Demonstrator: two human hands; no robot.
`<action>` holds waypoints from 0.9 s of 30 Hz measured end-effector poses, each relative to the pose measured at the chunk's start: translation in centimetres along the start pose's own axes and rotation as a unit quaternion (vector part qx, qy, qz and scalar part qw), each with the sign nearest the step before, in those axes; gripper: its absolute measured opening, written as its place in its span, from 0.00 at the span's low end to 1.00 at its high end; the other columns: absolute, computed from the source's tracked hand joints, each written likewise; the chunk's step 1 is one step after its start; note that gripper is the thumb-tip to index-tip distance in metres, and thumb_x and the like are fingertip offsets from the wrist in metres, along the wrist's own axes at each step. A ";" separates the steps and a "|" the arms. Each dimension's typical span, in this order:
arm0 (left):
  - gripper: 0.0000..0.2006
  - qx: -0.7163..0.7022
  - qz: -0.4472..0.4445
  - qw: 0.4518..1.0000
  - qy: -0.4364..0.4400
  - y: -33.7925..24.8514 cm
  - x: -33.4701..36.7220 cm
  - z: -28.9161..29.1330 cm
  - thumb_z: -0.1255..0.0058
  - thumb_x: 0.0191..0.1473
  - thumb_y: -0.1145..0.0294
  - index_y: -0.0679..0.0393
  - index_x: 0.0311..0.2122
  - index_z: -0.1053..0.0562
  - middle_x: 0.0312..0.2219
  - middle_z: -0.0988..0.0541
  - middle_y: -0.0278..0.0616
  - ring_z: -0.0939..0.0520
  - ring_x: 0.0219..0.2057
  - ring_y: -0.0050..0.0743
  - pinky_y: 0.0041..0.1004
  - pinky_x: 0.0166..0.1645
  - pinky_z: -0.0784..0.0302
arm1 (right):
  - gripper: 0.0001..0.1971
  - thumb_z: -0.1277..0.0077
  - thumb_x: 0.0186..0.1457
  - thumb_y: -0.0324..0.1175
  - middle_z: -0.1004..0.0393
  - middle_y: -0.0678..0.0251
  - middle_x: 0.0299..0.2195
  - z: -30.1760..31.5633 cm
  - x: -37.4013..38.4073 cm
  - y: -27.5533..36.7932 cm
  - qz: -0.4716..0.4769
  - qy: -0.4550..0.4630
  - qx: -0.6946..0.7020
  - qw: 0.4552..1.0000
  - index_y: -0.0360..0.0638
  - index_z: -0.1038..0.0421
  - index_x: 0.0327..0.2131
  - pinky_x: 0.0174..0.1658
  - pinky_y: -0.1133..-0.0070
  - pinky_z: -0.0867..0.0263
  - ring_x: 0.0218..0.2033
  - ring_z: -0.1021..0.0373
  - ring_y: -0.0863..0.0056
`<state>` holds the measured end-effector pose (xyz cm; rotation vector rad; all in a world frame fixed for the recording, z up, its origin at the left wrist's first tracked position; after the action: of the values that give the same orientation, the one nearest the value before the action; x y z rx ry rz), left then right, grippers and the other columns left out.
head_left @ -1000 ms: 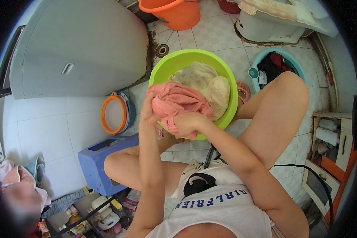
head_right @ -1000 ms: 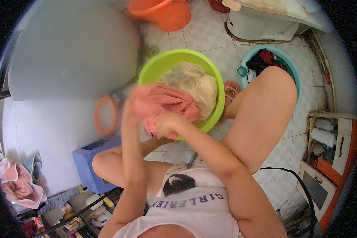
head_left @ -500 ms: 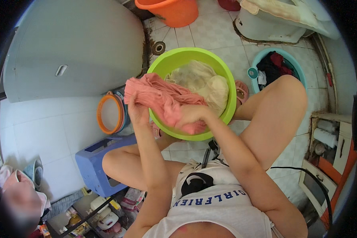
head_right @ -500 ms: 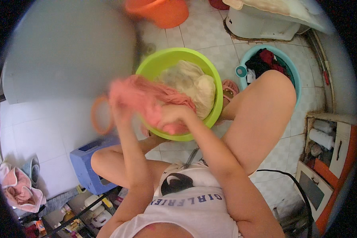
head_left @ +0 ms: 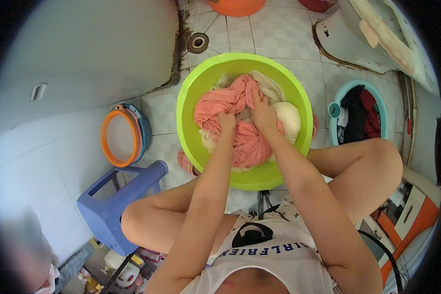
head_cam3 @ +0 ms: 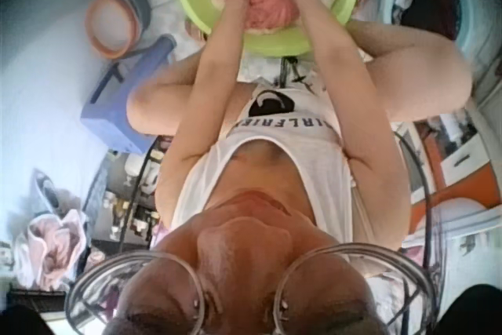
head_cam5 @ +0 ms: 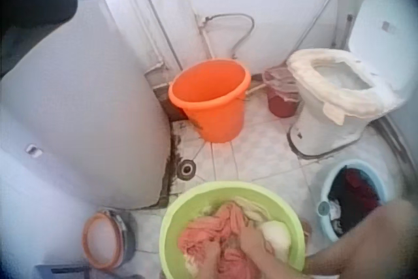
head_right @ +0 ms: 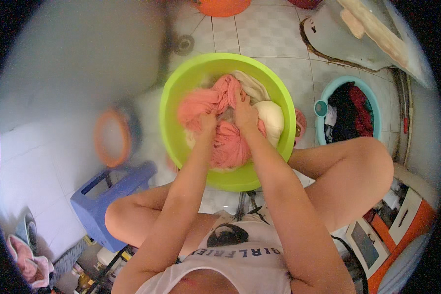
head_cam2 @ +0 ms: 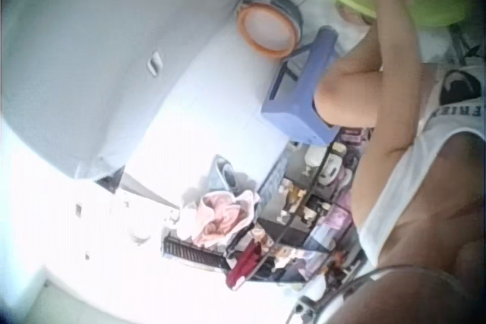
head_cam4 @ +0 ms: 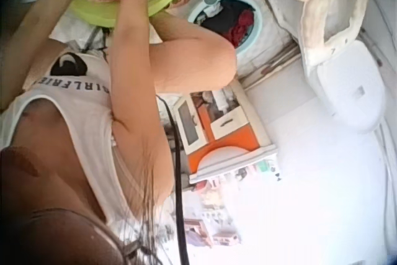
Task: The person sits on the floor and hand-washes clothes in a green basin filled with water. They repeatedly submerge, scrub, and wring out pink and white garments, occasionally lifting them to squeeze out water.
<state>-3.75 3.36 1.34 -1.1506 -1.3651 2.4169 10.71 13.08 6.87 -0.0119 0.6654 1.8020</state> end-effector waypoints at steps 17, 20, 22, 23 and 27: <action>0.10 -0.430 0.228 0.864 0.127 -7.4 0.2 -2.6 0.53 0.55 0.64 0.59 0.39 0.29 0.38 0.25 0.45 0.26 0.39 0.35 0.38 0.41 0.29 | 0.26 0.50 0.50 0.50 0.25 0.46 0.34 2.9 -1.1 5.8 0.023 -0.005 0.215 0.976 0.48 0.36 0.50 0.38 0.57 0.32 0.35 0.28 0.45; 0.13 -0.448 0.193 0.863 0.134 -6.8 -1.5 -2.8 0.56 0.58 0.62 0.56 0.44 0.30 0.42 0.26 0.42 0.27 0.45 0.34 0.37 0.46 0.30 | 0.24 0.51 0.49 0.53 0.24 0.49 0.32 4.1 -4.7 10.1 0.086 -0.013 0.198 0.976 0.47 0.30 0.43 0.35 0.57 0.31 0.32 0.27 0.47; 0.15 -0.453 0.170 0.864 0.137 -6.0 -2.1 -3.1 0.58 0.60 0.60 0.55 0.48 0.31 0.46 0.27 0.40 0.29 0.48 0.33 0.37 0.50 0.30 | 0.23 0.49 0.48 0.52 0.24 0.50 0.32 4.1 -3.6 9.9 0.075 -0.001 0.160 0.984 0.45 0.29 0.41 0.36 0.59 0.31 0.32 0.27 0.48; 0.16 -0.453 0.162 0.865 0.140 -5.4 -2.5 -3.0 0.59 0.61 0.59 0.54 0.50 0.32 0.47 0.28 0.40 0.29 0.50 0.33 0.37 0.52 0.30 | 0.23 0.47 0.47 0.50 0.24 0.49 0.31 4.3 -1.4 8.4 0.052 -0.001 0.151 0.987 0.44 0.29 0.41 0.37 0.61 0.31 0.34 0.27 0.48; 0.16 -0.352 0.101 0.926 0.089 -6.5 -4.0 -1.1 0.57 0.61 0.59 0.59 0.47 0.29 0.46 0.27 0.48 0.25 0.46 0.38 0.37 0.48 0.27 | 0.19 0.50 0.50 0.42 0.28 0.44 0.37 4.6 3.7 1.9 0.002 -0.012 0.058 0.998 0.45 0.31 0.44 0.39 0.61 0.33 0.37 0.30 0.48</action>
<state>-1.74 6.04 8.32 -1.6762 -2.2284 1.8854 9.20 18.03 10.27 0.0885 0.7512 1.7616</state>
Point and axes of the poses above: each hand's wrist, its own x-axis towards the middle knuckle, its own z-axis out of the back of the hand, y = z × x, the point moved 7 cm from there along x, towards the middle knuckle
